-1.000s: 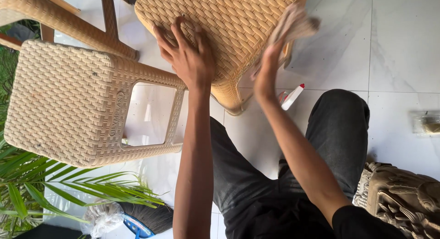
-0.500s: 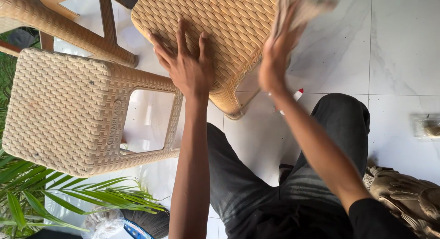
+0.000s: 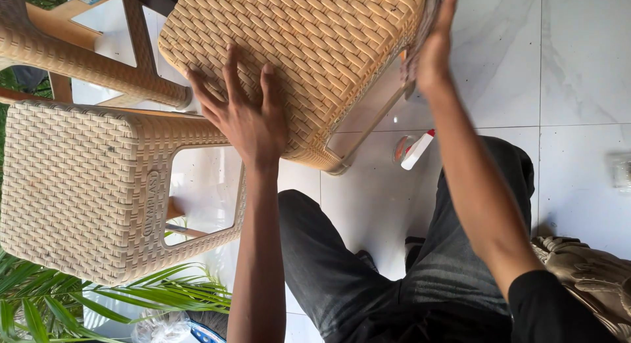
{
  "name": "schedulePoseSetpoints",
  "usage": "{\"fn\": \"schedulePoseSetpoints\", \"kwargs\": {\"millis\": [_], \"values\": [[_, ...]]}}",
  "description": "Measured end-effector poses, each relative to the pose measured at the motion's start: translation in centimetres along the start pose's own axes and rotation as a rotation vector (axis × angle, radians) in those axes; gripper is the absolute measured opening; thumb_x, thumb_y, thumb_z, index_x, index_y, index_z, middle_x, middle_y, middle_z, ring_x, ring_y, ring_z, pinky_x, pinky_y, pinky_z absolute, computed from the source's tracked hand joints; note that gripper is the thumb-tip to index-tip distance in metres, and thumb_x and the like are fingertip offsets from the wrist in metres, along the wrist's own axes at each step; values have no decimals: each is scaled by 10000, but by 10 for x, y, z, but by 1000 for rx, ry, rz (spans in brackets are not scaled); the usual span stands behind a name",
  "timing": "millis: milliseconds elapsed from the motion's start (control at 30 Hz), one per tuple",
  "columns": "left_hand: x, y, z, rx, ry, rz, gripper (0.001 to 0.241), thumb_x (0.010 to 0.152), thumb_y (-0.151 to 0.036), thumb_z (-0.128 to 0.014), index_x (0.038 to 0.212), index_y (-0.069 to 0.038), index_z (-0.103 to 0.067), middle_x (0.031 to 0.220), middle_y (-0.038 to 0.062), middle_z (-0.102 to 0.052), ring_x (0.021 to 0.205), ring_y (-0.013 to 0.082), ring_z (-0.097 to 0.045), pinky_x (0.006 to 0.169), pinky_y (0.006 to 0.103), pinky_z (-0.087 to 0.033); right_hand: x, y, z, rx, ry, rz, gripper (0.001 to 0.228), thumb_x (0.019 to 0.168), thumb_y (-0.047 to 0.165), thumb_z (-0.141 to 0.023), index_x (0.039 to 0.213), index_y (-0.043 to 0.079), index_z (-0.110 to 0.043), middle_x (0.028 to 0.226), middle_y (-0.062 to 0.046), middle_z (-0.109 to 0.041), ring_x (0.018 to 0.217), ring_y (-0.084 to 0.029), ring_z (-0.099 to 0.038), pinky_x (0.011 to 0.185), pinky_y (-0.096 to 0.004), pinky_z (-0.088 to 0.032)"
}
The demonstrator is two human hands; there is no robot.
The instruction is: Cleaning plastic woven-pattern stools using a cleaning spray and a cloth.
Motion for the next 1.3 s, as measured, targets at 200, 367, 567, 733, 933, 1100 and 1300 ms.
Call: {"fn": "schedulePoseSetpoints", "kwargs": {"millis": [200, 367, 567, 733, 933, 1100, 1300], "values": [[-4, -7, 9, -113, -3, -18, 589, 1056, -608, -560, 1578, -347, -485, 1708, 244, -65, 1592, 487, -123, 1265, 706, -194, -37, -16, -9, 393, 24, -579, 1117, 1024, 835, -183, 1438, -181, -391, 848, -185, -391, 436, -170, -464, 386, -335, -457], [-1, -7, 6, -97, 50, 18, 592, 1041, -618, -519, 1558, -333, -485, 1697, 245, -46, 1581, 490, -97, 1233, 721, -172, -37, -26, -11, 411, 25, -426, 1079, 969, 828, -301, 1674, 56, -36, 1060, -189, -661, 538, -189, -574, 475, -341, -506], [-3, -8, 6, -57, 56, -14, 582, 1066, -603, -498, 1569, -311, -489, 1696, 257, -46, 1602, 500, -35, 1228, 748, -131, -49, -84, -4, 413, 64, -444, 958, 1011, 768, -163, 1653, 56, -150, 1029, -108, -387, 710, -64, -474, 610, -223, -455], [-3, -10, 8, -79, 57, -12, 590, 1056, -600, -511, 1570, -312, -484, 1691, 266, -52, 1591, 488, -59, 1236, 731, -162, -69, -243, 23, 354, -5, -352, 828, 1108, 622, -179, 1673, 20, -120, 1578, -120, -362, 1279, -53, -476, 1056, -222, -438], [-1, -14, 12, -105, 49, -9, 578, 1061, -596, -516, 1564, -313, -496, 1696, 275, -36, 1599, 501, -35, 1233, 728, -154, -52, -80, -8, 271, -11, -825, 914, 991, 743, -174, 1647, 110, -236, 1075, -216, -602, 620, -234, -532, 539, -409, -446], [-8, -3, 3, -71, 73, 24, 580, 1070, -600, -507, 1581, -325, -498, 1717, 240, -52, 1623, 493, -49, 1245, 749, -134, -77, -170, 18, 229, -63, -654, 810, 1055, 636, -233, 1687, 131, -196, 1049, -227, -531, 880, -199, -564, 828, -380, -549], [-2, 2, 2, -98, 64, 34, 620, 1051, -653, -495, 1585, -338, -481, 1713, 239, -32, 1600, 506, -74, 1234, 744, -171, -43, -216, 7, 513, 2, -779, 752, 1036, 601, -236, 1614, 121, -235, 1628, -126, -386, 1465, -245, -442, 1174, -380, -432]]}}
Point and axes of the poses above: each hand's wrist, its own x-axis towards the middle knuckle, its own z-axis out of the back of the hand, y = z × x, the point moved 10 cm from there along x, towards the middle knuckle
